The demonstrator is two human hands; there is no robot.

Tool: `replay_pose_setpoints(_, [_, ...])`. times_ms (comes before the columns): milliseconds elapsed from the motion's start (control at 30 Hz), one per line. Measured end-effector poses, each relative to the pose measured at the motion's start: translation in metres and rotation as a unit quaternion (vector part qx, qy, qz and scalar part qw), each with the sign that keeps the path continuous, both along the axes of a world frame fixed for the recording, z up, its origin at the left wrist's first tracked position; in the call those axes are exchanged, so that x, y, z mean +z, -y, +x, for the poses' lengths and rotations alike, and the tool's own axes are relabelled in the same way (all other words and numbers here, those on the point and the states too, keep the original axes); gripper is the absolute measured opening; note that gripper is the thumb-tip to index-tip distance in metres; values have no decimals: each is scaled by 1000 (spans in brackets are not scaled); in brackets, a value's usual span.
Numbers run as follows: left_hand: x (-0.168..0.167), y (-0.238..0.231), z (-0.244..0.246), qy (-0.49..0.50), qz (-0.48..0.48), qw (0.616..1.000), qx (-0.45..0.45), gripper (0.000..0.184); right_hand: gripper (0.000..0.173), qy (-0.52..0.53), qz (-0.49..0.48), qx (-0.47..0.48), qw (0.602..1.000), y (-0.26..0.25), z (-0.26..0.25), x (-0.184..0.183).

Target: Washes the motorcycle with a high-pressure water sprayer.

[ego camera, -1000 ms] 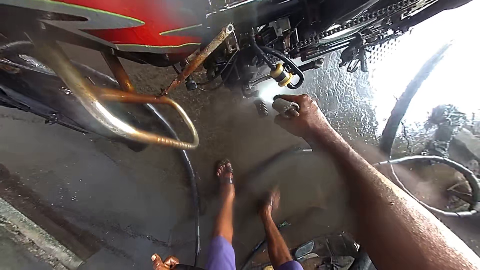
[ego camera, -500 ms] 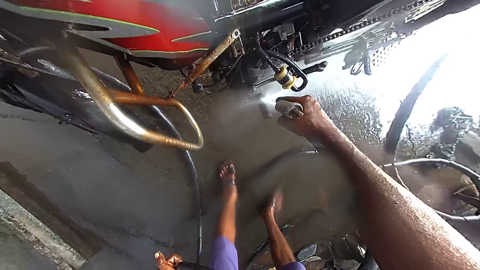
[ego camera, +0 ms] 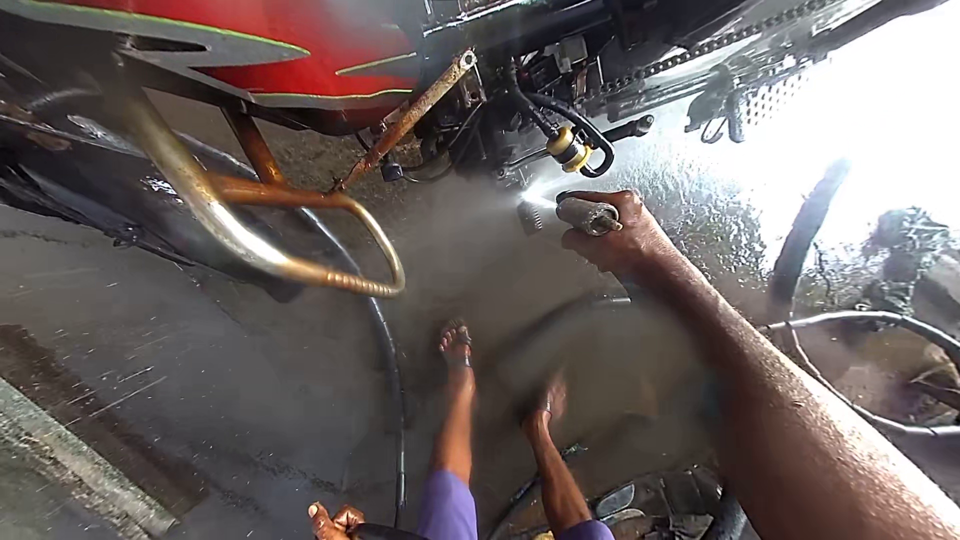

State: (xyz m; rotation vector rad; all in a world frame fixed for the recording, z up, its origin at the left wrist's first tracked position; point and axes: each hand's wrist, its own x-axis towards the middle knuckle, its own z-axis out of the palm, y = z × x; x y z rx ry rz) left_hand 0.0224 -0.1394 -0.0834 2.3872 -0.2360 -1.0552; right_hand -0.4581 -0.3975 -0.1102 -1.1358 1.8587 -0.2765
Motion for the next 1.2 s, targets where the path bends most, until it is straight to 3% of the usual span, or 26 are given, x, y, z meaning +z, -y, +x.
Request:
replay_pose_setpoints(467, [3, 7, -5, -1, -2, 1000, -4, 68, 37, 23, 24, -18, 999, 10, -3, -12])
replay_pose_setpoints(767, [0, 11, -6, 8, 1, 1000, 0, 69, 21, 41, 0, -9, 999, 14, -5, -29])
replay_pose_setpoints(1033, [4, 6, -5, -16, 5, 1000, -3, 69, 37, 78, 13, -11, 997, -2, -5, -18])
replay_pose_setpoints(1200, [7, 5, -6, -24, 13, 1000, -9, 70, 36, 86, -16, -40, 995, -2, -17, -17])
